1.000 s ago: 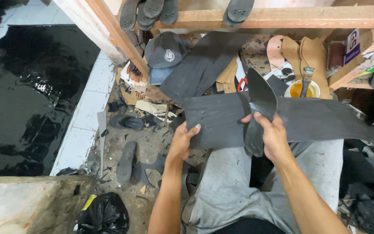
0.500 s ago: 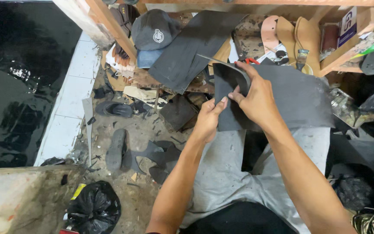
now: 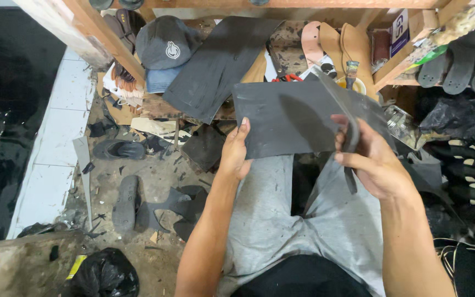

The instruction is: The person uses red-handled scissors to cut black rubber sheets into shoe insole shapes. They repeatedly place a finished insole on the sheet as a template, trim around it, and set the cut pieces aside on a nearby wooden shelf.

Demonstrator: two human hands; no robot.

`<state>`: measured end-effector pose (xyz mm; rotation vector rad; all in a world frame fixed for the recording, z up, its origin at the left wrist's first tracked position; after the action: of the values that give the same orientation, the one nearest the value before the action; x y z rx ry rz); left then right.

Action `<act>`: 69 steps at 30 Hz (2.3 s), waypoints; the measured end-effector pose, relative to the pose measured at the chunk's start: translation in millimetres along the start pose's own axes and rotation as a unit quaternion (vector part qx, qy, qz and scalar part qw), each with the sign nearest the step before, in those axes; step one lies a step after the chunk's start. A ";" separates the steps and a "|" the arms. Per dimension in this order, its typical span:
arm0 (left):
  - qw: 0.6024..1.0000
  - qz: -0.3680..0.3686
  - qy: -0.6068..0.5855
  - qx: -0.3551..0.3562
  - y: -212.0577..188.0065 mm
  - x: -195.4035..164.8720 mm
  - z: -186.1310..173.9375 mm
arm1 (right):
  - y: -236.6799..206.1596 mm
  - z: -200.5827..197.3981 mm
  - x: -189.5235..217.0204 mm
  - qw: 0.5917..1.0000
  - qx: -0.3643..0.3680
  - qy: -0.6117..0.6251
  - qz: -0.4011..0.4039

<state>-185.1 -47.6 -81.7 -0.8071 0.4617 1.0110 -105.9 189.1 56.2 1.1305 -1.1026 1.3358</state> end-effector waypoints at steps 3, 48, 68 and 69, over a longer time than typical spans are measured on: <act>0.998 -0.030 0.055 0.009 -1.5 0.5 9.5 | -14.1 -9.4 1.3 0.954 -0.034 0.298 0.006; 0.996 -0.004 -0.009 0.091 -14.5 -17.9 32.9 | -31.2 101.7 -93.2 0.990 -0.126 0.063 -0.011; 0.995 0.010 -0.008 0.103 -28.7 -16.4 38.1 | -41.1 102.6 -103.0 0.990 -0.125 0.058 -0.003; 0.994 0.015 -0.011 0.110 -29.7 -18.0 39.9 | -40.9 103.1 -102.4 0.991 -0.123 0.054 -0.004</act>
<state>-168.2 -35.3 -33.1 -0.5930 0.5566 0.9767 -55.9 75.4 -29.7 0.8716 -1.1476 1.2033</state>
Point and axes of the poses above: each hand's wrist, its own y-axis towards the middle knuckle, its own z-axis out of the palm, x = y × z, the point moved 9 cm from there along y, towards the middle knuckle, and after that the axes turned 3 degrees about y, right-handed, at the moved point
